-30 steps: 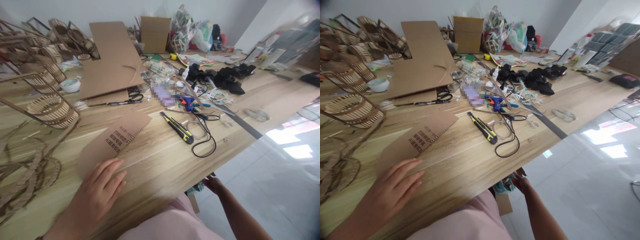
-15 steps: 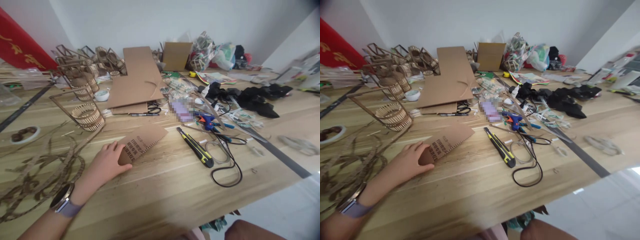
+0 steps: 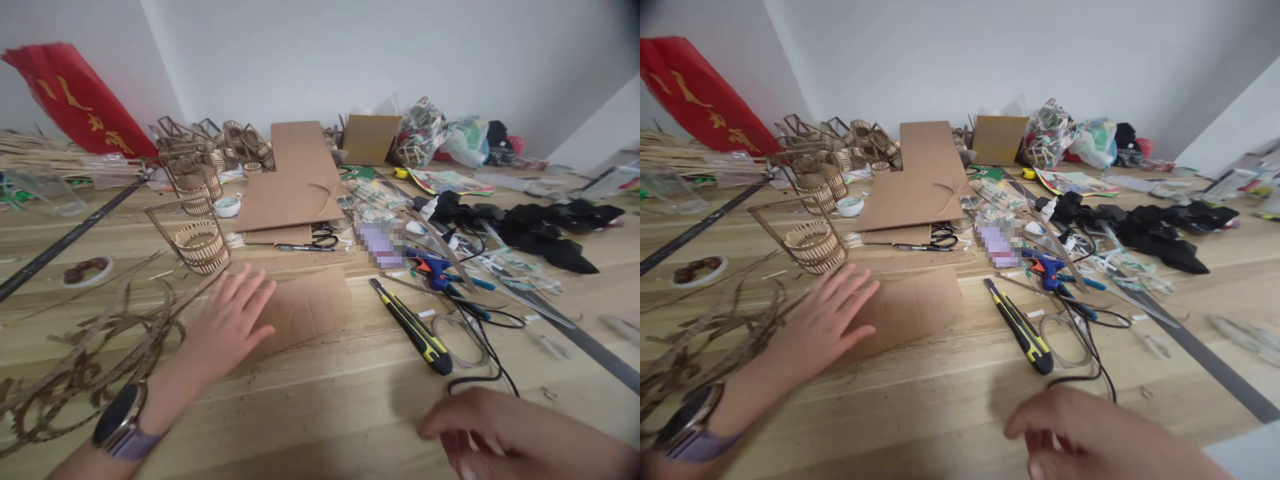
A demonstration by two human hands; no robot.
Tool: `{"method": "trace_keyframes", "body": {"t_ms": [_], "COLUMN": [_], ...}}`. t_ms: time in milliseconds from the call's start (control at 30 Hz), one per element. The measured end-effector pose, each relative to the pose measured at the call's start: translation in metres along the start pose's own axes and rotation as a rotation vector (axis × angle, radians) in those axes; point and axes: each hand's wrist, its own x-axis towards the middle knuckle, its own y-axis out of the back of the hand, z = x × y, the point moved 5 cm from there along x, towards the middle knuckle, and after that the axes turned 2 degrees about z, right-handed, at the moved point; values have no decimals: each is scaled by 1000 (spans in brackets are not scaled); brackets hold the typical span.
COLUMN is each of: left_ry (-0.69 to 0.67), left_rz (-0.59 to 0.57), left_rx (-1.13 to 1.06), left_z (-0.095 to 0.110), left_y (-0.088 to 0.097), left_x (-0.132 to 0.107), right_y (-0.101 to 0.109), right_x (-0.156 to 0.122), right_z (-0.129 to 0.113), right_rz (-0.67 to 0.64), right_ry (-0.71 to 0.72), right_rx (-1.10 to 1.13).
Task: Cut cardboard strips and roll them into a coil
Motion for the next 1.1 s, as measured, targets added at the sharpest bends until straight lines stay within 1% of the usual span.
{"method": "trace_keyframes", "body": {"t_ms": [33,67,100,167,200,233,267,367,433,500,633,733,833,967,1033,1100], "left_ry": [-18,-1,48,123,132,124,103,14,-52,-109,-135,-122,-142,-194,-199,-205], "left_rz": [-46,-120,-198,-363,-418,-449,-459,-422,-394,-382,-371,-347,-298,-243,-224,-189], "left_rx": [9,9,0,-54,-89,-125,-159,-243,-293,-336,-348,-305,-276,-265,-239,-189], "left_z": [5,8,8,8,9,11,14,29,42,57,76,81,83,84,84,87], "left_y": [-10,-20,-28,-42,-45,-47,-47,-43,-40,-41,-45,-47,-47,-47,-46,-43], "left_x": [1,1,2,3,4,5,6,5,-1,-9,-23,-27,-25,-25,-27,-29], "right_y": [10,20,31,52,60,69,75,83,83,83,85,90,96,107,109,107], "right_x": [13,29,47,87,109,131,153,213,242,261,278,282,278,257,240,219], "right_z": [-10,-18,-27,-41,-45,-46,-45,-39,-35,-31,-31,-35,-37,-36,-38,-40], "right_rz": [-37,-56,-62,4,42,112,159,221,223,219,200,168,152,209,246,270], "right_ry": [19,29,53,154,192,198,193,184,172,154,122,112,106,99,122,148], "right_rx": [-28,-58,-96,-204,-290,-410,-462,-563,-626,-678,-737,-741,-707,-626,-582,-537]}}
